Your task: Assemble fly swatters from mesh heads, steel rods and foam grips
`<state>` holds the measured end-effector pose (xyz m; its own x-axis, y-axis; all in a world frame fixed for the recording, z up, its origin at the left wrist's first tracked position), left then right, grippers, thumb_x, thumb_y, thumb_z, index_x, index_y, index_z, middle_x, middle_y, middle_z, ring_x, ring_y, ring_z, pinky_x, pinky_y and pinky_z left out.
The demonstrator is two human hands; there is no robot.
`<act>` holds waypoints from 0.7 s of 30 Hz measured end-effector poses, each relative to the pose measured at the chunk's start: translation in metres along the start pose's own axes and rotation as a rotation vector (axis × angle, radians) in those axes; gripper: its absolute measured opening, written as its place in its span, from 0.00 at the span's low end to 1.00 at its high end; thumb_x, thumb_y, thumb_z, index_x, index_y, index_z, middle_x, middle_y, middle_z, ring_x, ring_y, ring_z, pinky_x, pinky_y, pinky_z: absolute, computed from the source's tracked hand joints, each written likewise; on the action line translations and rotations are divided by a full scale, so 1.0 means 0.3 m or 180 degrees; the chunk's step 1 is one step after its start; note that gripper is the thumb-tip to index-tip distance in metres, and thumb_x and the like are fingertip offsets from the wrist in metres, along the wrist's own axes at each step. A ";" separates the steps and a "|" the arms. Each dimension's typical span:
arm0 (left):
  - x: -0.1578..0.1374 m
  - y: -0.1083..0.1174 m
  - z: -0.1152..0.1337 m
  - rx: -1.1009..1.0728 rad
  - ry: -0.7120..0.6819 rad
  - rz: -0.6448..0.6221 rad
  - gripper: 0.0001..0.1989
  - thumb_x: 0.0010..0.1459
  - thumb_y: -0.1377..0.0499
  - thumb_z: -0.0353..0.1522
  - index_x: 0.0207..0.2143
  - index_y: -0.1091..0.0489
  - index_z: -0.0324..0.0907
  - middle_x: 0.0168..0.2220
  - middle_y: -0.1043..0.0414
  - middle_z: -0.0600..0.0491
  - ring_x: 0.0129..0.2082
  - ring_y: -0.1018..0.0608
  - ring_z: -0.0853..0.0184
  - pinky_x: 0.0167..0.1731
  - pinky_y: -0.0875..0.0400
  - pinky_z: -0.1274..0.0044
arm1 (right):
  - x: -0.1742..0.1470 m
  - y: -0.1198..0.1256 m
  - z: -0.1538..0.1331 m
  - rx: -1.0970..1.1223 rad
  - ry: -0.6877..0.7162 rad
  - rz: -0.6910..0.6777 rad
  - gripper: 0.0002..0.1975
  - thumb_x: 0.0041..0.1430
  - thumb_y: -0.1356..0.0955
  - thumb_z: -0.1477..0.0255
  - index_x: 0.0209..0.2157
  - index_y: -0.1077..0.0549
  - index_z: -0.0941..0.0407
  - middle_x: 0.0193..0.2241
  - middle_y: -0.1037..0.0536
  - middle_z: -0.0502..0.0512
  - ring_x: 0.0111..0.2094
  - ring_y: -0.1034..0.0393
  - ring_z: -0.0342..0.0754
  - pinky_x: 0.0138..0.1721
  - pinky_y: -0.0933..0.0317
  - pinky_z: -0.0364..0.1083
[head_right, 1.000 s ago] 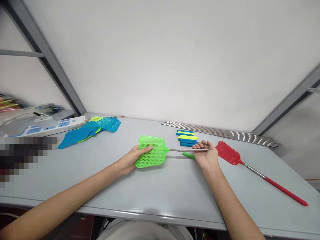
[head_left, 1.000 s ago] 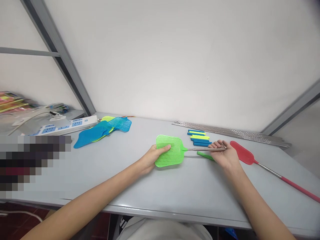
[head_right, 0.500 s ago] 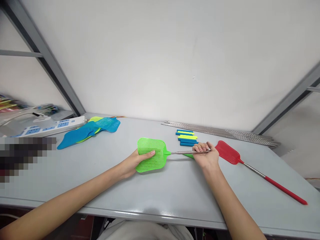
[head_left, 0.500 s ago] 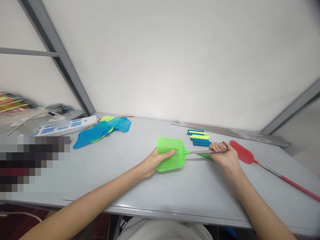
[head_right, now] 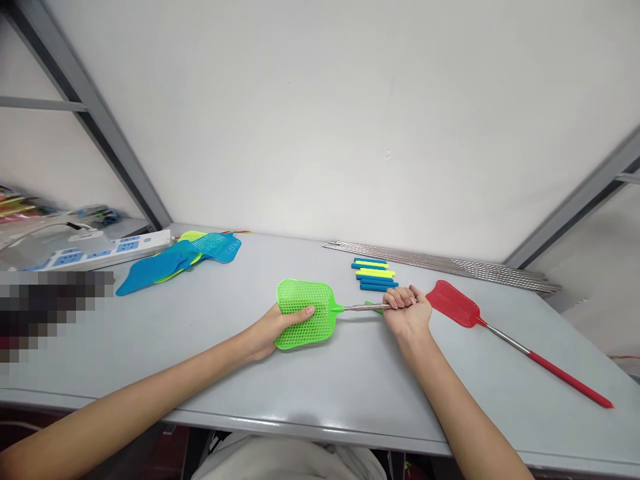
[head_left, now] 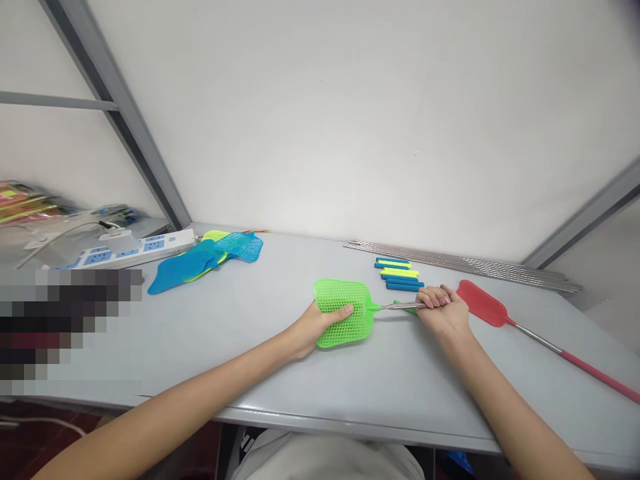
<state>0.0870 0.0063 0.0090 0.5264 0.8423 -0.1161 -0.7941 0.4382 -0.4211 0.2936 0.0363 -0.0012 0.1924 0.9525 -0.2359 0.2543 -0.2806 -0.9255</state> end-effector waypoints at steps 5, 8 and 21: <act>0.006 0.007 -0.008 -0.0009 0.0054 0.0027 0.19 0.46 0.43 0.34 0.42 0.37 0.37 0.46 0.38 0.45 0.41 0.31 0.62 0.41 0.37 0.71 | 0.000 0.001 -0.003 -0.0036 0.0129 -0.0100 0.15 0.46 0.45 0.79 0.17 0.62 0.56 0.09 0.54 0.43 0.11 0.59 0.37 0.10 0.57 0.39; 0.010 0.010 -0.012 0.0007 0.0077 -0.0005 0.19 0.46 0.43 0.34 0.41 0.37 0.36 0.45 0.37 0.44 0.41 0.31 0.62 0.41 0.38 0.71 | -0.004 0.003 -0.003 -0.0053 0.0196 -0.0118 0.14 0.46 0.45 0.79 0.17 0.62 0.56 0.09 0.54 0.42 0.10 0.58 0.37 0.10 0.57 0.39; 0.013 0.030 -0.028 0.0058 0.0002 0.0191 0.19 0.44 0.42 0.33 0.40 0.36 0.37 0.42 0.34 0.44 0.39 0.30 0.63 0.41 0.37 0.70 | 0.004 0.026 0.016 0.0130 0.0266 -0.0037 0.15 0.46 0.44 0.79 0.18 0.61 0.56 0.09 0.55 0.41 0.10 0.59 0.37 0.09 0.58 0.38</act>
<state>0.0844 0.0109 -0.0029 0.4777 0.8671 -0.1411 -0.8297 0.3925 -0.3969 0.2911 0.0357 -0.0102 0.2684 0.9421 -0.2010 0.2183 -0.2627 -0.9398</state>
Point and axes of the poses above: each hand's wrist, its own x-axis towards the middle knuckle, its own y-axis out of the back of the hand, z = x × y, the point moved 6 cm from there along x, towards the middle knuckle
